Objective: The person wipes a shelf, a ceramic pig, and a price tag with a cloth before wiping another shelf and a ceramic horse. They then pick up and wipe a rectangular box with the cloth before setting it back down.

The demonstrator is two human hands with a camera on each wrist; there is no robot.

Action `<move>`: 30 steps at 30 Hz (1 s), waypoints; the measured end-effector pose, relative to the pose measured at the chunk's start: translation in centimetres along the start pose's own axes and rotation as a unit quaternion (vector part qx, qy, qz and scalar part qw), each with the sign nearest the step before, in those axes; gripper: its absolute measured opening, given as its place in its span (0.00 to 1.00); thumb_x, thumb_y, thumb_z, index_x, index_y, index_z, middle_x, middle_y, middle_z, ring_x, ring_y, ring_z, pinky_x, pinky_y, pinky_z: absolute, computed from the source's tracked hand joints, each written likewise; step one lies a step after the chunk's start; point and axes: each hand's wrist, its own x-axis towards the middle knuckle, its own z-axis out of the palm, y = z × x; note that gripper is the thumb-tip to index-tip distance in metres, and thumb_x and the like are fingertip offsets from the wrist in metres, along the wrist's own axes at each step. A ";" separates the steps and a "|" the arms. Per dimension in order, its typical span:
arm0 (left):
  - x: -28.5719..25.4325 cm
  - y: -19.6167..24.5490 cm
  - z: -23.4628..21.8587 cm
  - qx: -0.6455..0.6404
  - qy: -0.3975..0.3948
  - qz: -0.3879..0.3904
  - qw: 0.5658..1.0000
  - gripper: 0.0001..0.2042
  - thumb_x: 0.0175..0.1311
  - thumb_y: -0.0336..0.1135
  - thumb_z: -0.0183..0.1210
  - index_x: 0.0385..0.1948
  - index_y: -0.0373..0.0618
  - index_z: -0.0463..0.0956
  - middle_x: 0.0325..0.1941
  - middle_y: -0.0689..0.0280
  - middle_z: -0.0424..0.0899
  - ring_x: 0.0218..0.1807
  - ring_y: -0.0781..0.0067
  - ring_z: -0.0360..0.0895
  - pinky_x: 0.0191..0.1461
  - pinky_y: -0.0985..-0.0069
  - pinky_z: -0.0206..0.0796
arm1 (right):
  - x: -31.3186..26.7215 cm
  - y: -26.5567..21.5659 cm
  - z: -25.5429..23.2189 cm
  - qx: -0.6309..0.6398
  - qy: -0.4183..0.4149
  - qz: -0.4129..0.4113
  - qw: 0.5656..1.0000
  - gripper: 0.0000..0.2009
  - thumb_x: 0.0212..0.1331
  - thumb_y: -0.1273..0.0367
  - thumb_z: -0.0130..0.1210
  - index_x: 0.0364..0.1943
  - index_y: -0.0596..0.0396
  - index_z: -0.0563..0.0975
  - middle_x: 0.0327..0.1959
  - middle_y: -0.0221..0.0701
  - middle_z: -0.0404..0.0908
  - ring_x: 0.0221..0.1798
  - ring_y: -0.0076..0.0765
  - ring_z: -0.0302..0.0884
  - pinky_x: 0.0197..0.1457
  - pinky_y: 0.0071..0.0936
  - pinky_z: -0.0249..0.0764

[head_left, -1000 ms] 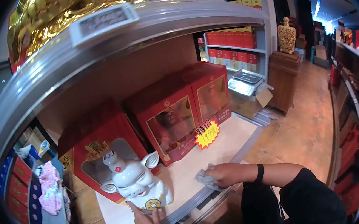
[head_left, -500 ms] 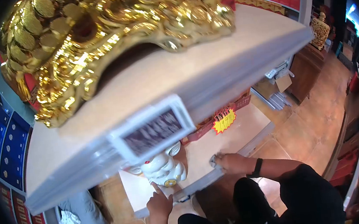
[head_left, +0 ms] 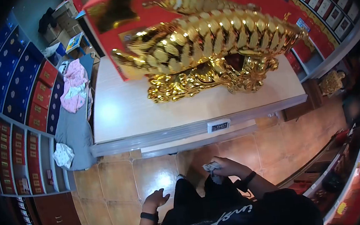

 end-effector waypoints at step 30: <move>-12.2 -2.2 2.8 -0.380 -0.103 0.186 0.900 0.32 0.69 0.42 0.67 0.71 0.35 0.72 0.71 0.53 0.81 0.71 0.63 0.76 0.76 0.65 0.64 | -4.5 -26.3 3.4 -0.081 0.300 -0.395 0.865 0.19 0.62 0.79 0.59 0.58 0.57 0.75 0.58 0.45 0.76 0.62 0.48 0.76 0.69 0.38 0.72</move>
